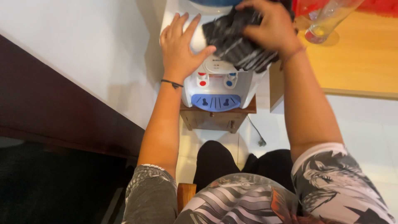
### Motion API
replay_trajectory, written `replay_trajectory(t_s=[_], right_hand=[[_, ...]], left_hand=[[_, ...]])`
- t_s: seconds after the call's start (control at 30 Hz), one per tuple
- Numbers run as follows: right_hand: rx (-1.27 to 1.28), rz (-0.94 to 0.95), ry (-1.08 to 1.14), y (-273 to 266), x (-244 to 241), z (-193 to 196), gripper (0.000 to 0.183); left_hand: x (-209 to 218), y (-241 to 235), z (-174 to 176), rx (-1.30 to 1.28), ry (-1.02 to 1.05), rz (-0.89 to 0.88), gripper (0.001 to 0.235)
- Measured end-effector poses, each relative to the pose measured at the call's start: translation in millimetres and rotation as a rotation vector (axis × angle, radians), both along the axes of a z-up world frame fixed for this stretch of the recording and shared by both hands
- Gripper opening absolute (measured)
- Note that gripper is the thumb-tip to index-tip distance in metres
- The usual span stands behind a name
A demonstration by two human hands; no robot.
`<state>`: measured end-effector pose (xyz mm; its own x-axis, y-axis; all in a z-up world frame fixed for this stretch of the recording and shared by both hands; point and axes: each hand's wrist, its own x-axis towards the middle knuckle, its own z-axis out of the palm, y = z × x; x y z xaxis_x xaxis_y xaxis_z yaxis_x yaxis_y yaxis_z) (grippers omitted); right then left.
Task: The person wipes the exterior of a white water dispenser and the adjacent wooden table using a dark cloth. They clean the dispenser's body, the blue water bottle on top, and the control panel area, then wipe the table surface next to it.
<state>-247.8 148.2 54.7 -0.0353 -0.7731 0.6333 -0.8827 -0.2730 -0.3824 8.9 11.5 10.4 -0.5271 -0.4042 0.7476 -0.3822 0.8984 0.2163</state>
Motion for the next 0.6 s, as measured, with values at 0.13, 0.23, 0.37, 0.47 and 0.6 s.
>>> replay_trajectory(t_s=[0.13, 0.23, 0.37, 0.47, 0.6], right_hand=[[0.032, -0.2, -0.087, -7.4, -19.0, -21.6, 0.029], [-0.276, -0.132, 0.274, 22.9, 34.0, -4.6, 0.033], [-0.309, -0.268, 0.252, 39.4, -17.9, -25.6, 0.046], [-0.432, -0.485, 0.032, 44.9, -26.5, -26.1, 0.045], [-0.429, -0.444, 0.405, 53.8, 26.4, -37.5, 0.051]], left_hand=[[-2.0, -1.8, -3.6, -0.004, 0.016, -0.004, 0.078], [0.3, 1.5, 0.2, 0.002, 0.01, -0.005, 0.078], [0.5, 3.6, 0.7, 0.018, 0.005, -0.003, 0.079], [5.6, -0.7, 2.0, 0.027, 0.017, 0.007, 0.078], [2.5, 1.3, -3.0, 0.03, 0.006, -0.024, 0.078]])
